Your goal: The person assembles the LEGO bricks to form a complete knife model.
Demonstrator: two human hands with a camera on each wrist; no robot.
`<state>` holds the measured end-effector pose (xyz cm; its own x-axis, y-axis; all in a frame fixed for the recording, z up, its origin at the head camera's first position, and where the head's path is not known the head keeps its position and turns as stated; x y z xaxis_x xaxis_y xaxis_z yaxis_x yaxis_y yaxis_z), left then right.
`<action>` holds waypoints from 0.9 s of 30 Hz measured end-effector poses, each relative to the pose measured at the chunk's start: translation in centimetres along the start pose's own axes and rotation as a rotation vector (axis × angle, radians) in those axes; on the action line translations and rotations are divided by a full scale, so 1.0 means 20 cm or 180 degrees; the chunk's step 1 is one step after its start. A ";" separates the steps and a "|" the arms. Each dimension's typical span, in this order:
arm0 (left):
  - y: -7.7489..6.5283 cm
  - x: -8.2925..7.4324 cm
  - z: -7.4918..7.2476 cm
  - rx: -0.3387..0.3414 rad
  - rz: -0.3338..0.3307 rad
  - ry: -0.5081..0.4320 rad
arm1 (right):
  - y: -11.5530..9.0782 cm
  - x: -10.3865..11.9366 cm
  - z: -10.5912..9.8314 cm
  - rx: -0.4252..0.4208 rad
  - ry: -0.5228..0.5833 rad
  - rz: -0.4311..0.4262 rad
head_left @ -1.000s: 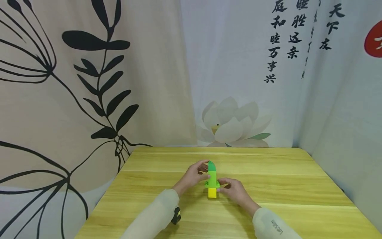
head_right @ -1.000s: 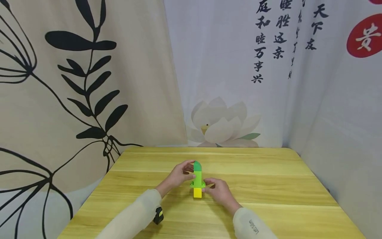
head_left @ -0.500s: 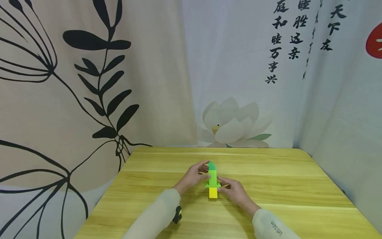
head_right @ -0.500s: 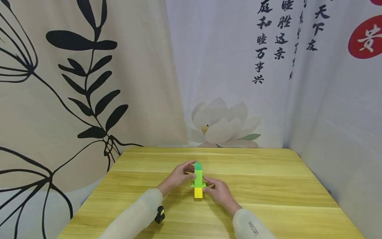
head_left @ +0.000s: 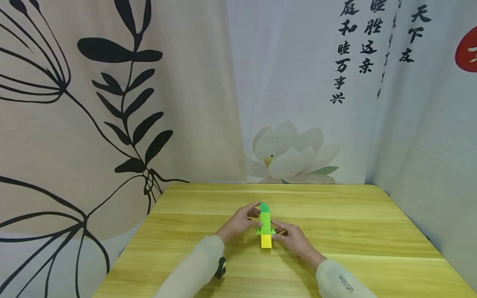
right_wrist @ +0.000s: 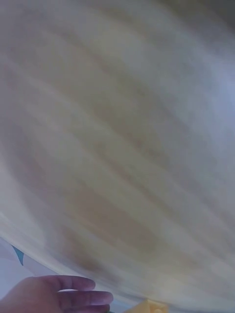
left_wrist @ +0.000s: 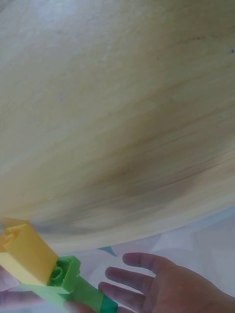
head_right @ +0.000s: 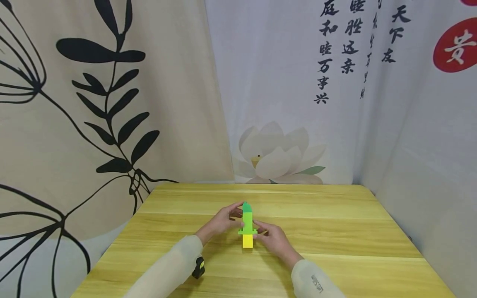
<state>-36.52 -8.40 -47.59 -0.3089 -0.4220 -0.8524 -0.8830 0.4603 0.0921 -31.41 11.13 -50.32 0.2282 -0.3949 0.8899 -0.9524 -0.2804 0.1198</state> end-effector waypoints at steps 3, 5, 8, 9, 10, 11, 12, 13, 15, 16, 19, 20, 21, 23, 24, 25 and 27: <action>0.00 0.01 0.01 0.0036 -0.0036 0.0008 | 0.00 0.00 0.00 0.0014 -0.0063 -0.0018; 0.00 0.02 0.01 0.0053 -0.0057 0.0019 | 0.00 -0.01 -0.01 0.0030 -0.0088 -0.0022; 0.00 0.03 0.01 0.0057 -0.0108 0.0038 | 0.00 -0.01 -0.01 0.0061 -0.0107 -0.0028; 0.00 0.04 0.01 0.0057 -0.0125 0.0034 | 0.00 -0.01 -0.01 0.0070 -0.0113 -0.0026; 0.00 0.04 0.01 0.0060 -0.0145 0.0033 | 0.00 -0.02 -0.01 0.0080 -0.0117 -0.0020; 0.00 0.04 0.01 0.0065 -0.0166 0.0032 | 0.00 -0.02 -0.01 0.0094 -0.0122 -0.0019; 0.00 0.04 0.02 0.0072 -0.0190 0.0035 | 0.01 -0.02 -0.01 0.0109 -0.0128 -0.0021; 0.00 0.05 0.02 0.0079 -0.0210 0.0051 | 0.01 -0.03 -0.01 0.0122 -0.0133 -0.0023; 0.00 0.05 0.02 0.0099 -0.0239 0.0080 | 0.01 -0.03 -0.01 0.0150 -0.0130 -0.0026; 0.00 0.05 0.02 0.0108 -0.0253 0.0101 | 0.01 -0.03 -0.01 0.0167 -0.0131 -0.0035; 0.00 0.05 0.02 0.0138 -0.0281 0.0167 | 0.00 -0.03 -0.01 0.0219 -0.0120 -0.0050; 0.00 0.05 0.02 0.0153 -0.0289 0.0182 | 0.00 -0.03 -0.01 0.0241 -0.0117 -0.0053; -0.01 0.05 0.02 0.0167 -0.0297 0.0210 | 0.00 -0.03 -0.02 0.0264 -0.0110 -0.0055; -0.01 0.06 0.03 0.0202 -0.0311 0.0251 | 0.00 -0.03 -0.02 0.0311 -0.0108 -0.0055; -0.02 0.06 0.03 0.0220 -0.0316 0.0270 | 0.00 -0.03 -0.02 0.0336 -0.0100 -0.0049; -0.02 0.06 0.03 0.0234 -0.0318 0.0284 | -0.01 -0.03 -0.02 0.0356 -0.0090 -0.0045; -0.02 0.06 0.03 0.0250 -0.0315 0.0305 | -0.01 -0.02 -0.02 0.0388 -0.0081 -0.0031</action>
<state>-36.36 -8.65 -48.97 -0.2572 -0.5393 -0.8019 -0.8816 0.4708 -0.0338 -31.38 11.75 -50.60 0.2440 -0.4133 0.8773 -0.9188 -0.3880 0.0727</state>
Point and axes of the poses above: each hand's wrist, its own y-axis towards the middle knuckle, its own z-axis out of the palm, x = y × z, the point moved 4 cm from there along y, towards the middle knuckle, and after that the axes turned 5 degrees about y, right-handed, at the moved point
